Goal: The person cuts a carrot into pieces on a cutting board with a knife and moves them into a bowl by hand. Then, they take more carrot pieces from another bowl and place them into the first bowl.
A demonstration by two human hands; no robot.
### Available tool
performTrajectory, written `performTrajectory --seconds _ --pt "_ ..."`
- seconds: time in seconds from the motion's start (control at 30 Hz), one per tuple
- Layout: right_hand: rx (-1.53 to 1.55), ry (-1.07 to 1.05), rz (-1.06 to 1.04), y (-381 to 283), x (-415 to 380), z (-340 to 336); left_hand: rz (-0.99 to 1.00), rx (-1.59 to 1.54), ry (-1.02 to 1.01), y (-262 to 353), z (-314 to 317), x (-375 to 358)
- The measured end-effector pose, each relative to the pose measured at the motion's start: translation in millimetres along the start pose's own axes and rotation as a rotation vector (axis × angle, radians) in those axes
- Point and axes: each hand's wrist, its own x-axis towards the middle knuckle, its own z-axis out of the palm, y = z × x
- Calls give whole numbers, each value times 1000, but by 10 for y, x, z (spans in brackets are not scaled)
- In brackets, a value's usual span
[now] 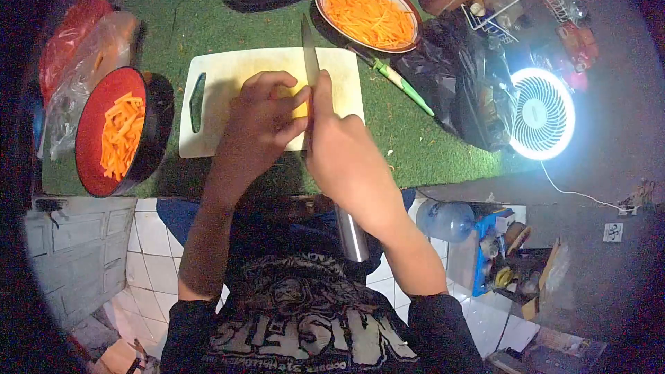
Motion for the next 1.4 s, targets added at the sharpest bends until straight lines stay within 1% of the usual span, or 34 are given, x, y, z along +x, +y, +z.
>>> performTrajectory --seconds 0.03,0.07,0.13,0.17,0.27,0.43,0.53,0.67,0.73,0.83,1.03,1.23,1.33,1.4 --pt "-41 39 -60 8 54 22 7 -1 2 -29 -4 14" --pt "-42 52 -66 3 83 36 14 -6 -1 -34 -12 16" --pt "-50 79 -77 -2 131 43 -31 -31 -26 -11 -35 28" --pt "14 83 -70 22 156 44 -57 -43 -36 2 -45 28" --pt "143 81 -38 42 216 22 68 10 43 -115 56 -7" --pt "137 50 33 -5 90 -40 37 -121 42 -113 57 13" --pt "28 154 -84 48 33 15 9 -116 9 -101 42 15" --pt "-14 119 -68 20 11 -9 -3 -97 19 -73 33 22" --pt "-2 71 -24 -26 13 -40 22 -91 42 -88 46 14" --pt "-16 58 -27 -22 20 -19 42 -72 56 -75 24 -11" --pt "-77 95 -124 4 53 32 39 -52 74 -95 70 -11" --pt "-86 70 -78 -1 175 55 39 -12 54 -57 15 40" --pt "112 59 28 2 285 16 34 -30 12 -48 -12 40" --pt "71 102 -6 34 278 23 29 -49 -2 -59 -31 43"
